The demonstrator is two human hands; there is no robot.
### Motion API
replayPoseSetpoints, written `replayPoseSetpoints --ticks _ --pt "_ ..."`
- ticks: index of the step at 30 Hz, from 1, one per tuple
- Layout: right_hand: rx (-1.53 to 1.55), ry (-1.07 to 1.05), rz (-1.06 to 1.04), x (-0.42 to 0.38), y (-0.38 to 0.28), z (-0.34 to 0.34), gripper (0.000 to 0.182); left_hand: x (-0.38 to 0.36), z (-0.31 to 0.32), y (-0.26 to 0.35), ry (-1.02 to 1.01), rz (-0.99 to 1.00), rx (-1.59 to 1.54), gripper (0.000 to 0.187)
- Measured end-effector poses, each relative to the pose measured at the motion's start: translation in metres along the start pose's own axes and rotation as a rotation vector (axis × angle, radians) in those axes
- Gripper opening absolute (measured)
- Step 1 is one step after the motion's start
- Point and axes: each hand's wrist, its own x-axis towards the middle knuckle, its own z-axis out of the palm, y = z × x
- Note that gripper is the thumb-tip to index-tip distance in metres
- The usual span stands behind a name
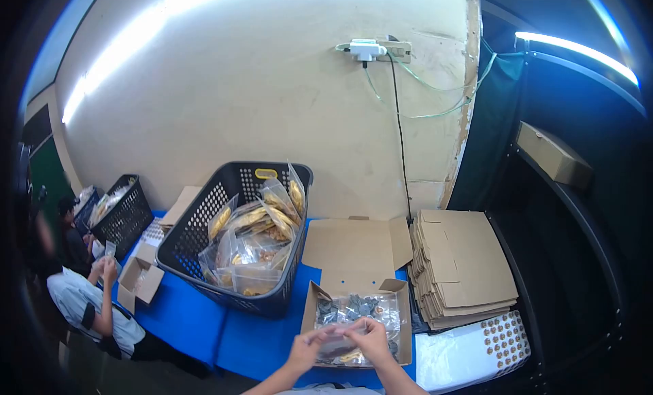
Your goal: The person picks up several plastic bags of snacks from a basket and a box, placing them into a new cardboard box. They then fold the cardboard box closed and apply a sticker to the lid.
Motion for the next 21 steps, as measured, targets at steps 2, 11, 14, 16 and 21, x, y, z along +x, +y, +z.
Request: replayPoseSetpoints --ticks 2,11,14,16,21 --pt "0.047 -0.071 0.057 0.002 -0.003 -0.006 0.010 0.004 -0.008 0.015 -0.048 -0.082 -0.250 0.040" --pt "-0.244 0.258 -0.317 0.009 -0.028 0.008 0.020 0.013 -0.044 0.000 0.117 0.055 -0.038 0.046" --pt "-0.633 0.055 -0.511 0.001 -0.009 0.012 0.024 0.005 -0.019 -0.009 -0.136 -0.074 -0.004 0.085" --pt "-0.634 -0.087 -0.517 -0.005 0.008 0.026 0.028 -0.001 0.000 -0.018 -0.155 0.038 0.013 0.097" --pt "-0.560 -0.245 -0.579 -0.007 0.008 0.022 0.050 0.002 -0.007 -0.010 -0.250 0.115 0.093 0.116"
